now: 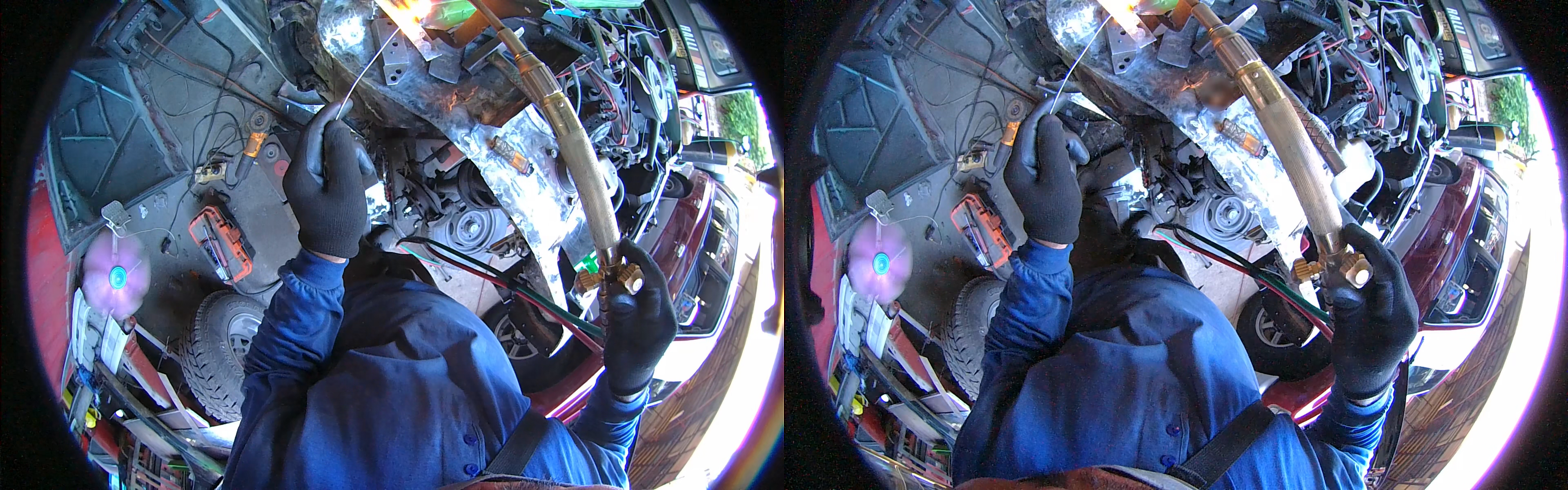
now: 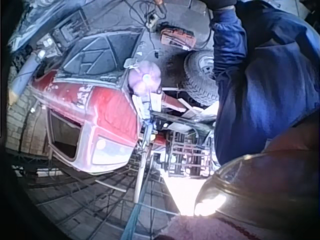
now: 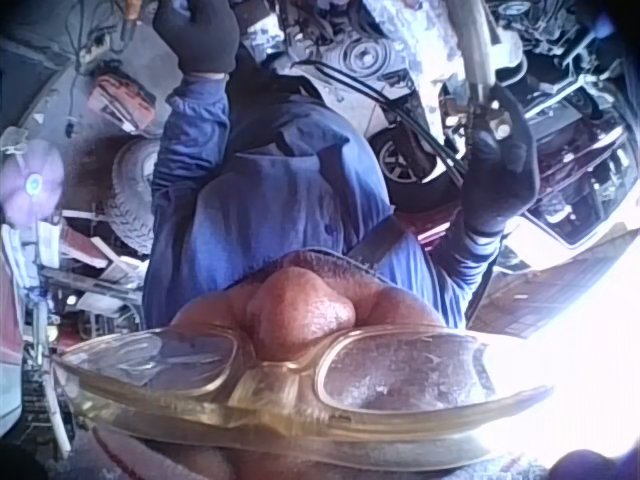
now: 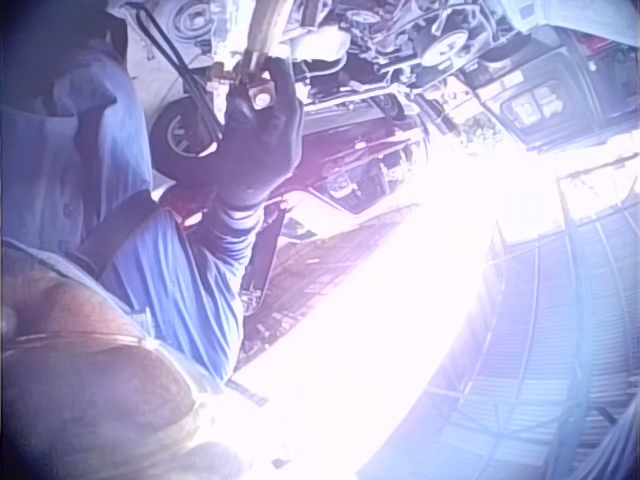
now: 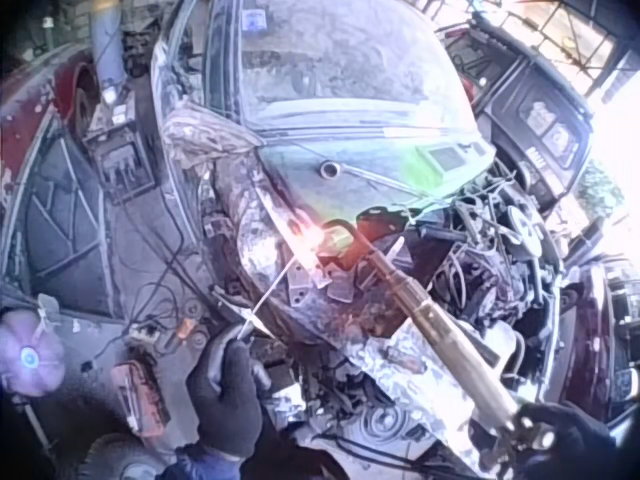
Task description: The person uses a welding torch to heat and fuse metal sections on the front of a car. They then use pliers to remove a small metal piece and an angle grinder to smooth the welded area. The person repeats the welding process on another section of the car's front frame.
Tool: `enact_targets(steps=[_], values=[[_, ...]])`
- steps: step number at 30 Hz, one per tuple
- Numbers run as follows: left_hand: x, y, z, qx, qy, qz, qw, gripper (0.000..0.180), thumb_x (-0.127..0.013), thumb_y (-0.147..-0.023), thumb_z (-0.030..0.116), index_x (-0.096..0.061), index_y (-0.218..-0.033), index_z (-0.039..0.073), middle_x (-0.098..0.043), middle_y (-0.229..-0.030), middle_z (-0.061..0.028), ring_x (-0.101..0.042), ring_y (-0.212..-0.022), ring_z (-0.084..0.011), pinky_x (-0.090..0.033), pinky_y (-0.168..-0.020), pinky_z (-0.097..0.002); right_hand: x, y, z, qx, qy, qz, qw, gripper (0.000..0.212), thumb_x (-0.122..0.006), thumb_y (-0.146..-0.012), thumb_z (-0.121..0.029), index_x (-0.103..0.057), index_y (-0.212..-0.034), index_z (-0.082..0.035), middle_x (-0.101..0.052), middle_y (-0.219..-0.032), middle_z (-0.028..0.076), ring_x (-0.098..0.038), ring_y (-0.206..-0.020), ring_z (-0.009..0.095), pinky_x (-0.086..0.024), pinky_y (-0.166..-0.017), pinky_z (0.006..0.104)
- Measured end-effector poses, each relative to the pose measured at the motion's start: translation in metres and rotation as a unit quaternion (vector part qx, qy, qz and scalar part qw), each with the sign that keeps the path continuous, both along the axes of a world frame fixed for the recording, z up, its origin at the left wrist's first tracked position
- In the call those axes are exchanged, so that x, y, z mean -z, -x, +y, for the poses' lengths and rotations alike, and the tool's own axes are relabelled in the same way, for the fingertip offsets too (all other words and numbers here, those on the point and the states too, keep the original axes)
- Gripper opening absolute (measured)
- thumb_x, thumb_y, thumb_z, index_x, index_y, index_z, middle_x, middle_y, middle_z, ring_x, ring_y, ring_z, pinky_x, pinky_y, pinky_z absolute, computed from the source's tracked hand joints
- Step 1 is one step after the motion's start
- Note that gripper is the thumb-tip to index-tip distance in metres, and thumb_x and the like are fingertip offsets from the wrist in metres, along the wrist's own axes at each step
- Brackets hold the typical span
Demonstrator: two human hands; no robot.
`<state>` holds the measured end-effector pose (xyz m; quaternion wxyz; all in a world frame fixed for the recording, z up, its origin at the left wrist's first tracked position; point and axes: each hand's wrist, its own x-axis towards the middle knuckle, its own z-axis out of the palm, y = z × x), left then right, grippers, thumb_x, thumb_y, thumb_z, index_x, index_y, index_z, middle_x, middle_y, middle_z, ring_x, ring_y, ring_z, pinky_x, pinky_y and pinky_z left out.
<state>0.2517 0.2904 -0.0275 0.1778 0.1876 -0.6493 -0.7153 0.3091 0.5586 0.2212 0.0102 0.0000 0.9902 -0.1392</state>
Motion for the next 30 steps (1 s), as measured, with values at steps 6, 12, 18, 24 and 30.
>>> enact_targets(steps=[6, 12, 18, 24, 30], values=[[0.0042, 0.0014, -0.0031, 0.0, 0.047, 0.001, 0.999, 0.031, -0.054, -0.112, 0.018, -0.07, -0.13, -0.001, -0.063, -0.074, -0.0013, -0.055, -0.064, -0.0064, -0.044, -0.058, -0.0248, -0.0016, -0.0009, -0.0013, 0.019, -0.002, -0.013, 1.0, 0.047, -0.074, -0.101, -0.038, -0.072, -0.128, 0.0, -0.077, -0.12, 0.015, -0.074, -0.113, 0.026, -0.056, -0.101, 0.0417], [0.0084, 0.0021, -0.0036, 0.0, 0.045, 0.001, 0.999, 0.031, -0.054, -0.111, 0.018, -0.07, -0.131, -0.001, -0.064, -0.075, -0.0013, -0.056, -0.065, -0.0062, -0.045, -0.058, -0.0244, -0.0004, -0.0013, -0.001, 0.018, 0.004, -0.009, 1.0, 0.047, -0.075, -0.101, -0.037, -0.072, -0.128, 0.001, -0.077, -0.12, 0.015, -0.074, -0.113, 0.026, -0.056, -0.101, 0.0418], [0.0049, 0.0048, -0.0017, -0.005, 0.026, -0.004, 1.0, 0.031, -0.054, -0.111, 0.019, -0.071, -0.13, -0.001, -0.064, -0.076, -0.0005, -0.056, -0.066, -0.0061, -0.045, -0.058, -0.0241, -0.0005, -0.0012, -0.0026, 0.026, 0.008, -0.008, 1.0, 0.044, -0.076, -0.1, -0.034, -0.073, -0.128, 0.0, -0.077, -0.12, 0.014, -0.074, -0.112, 0.025, -0.056, -0.1, 0.0411], [0.0004, 0.0026, -0.0033, 0.015, 0.015, -0.015, 1.0, 0.032, -0.055, -0.11, 0.015, -0.069, -0.134, -0.001, -0.065, -0.091, -0.0023, -0.059, -0.079, -0.0084, -0.05, -0.073, -0.0275, -0.0005, -0.001, -0.0045, 0.051, 0.003, -0.019, 0.999, 0.044, -0.078, -0.098, -0.032, -0.073, -0.127, 0.0, -0.077, -0.12, 0.013, -0.074, -0.112, 0.024, -0.058, -0.098, 0.0395], [0.0056, 0.0065, -0.0046, 0.003, 0.028, -0.003, 1.0, 0.031, -0.055, -0.112, 0.02, -0.071, -0.129, 0.0, -0.064, -0.076, -0.0006, -0.056, -0.067, -0.0064, -0.046, -0.06, -0.0245, 0.0018, -0.0007, -0.0047, 0.044, 0.019, -0.013, 0.999, 0.044, -0.078, -0.098, -0.032, -0.073, -0.127, 0.0, -0.077, -0.12, 0.013, -0.073, -0.113, 0.022, -0.058, -0.1, 0.0391]])
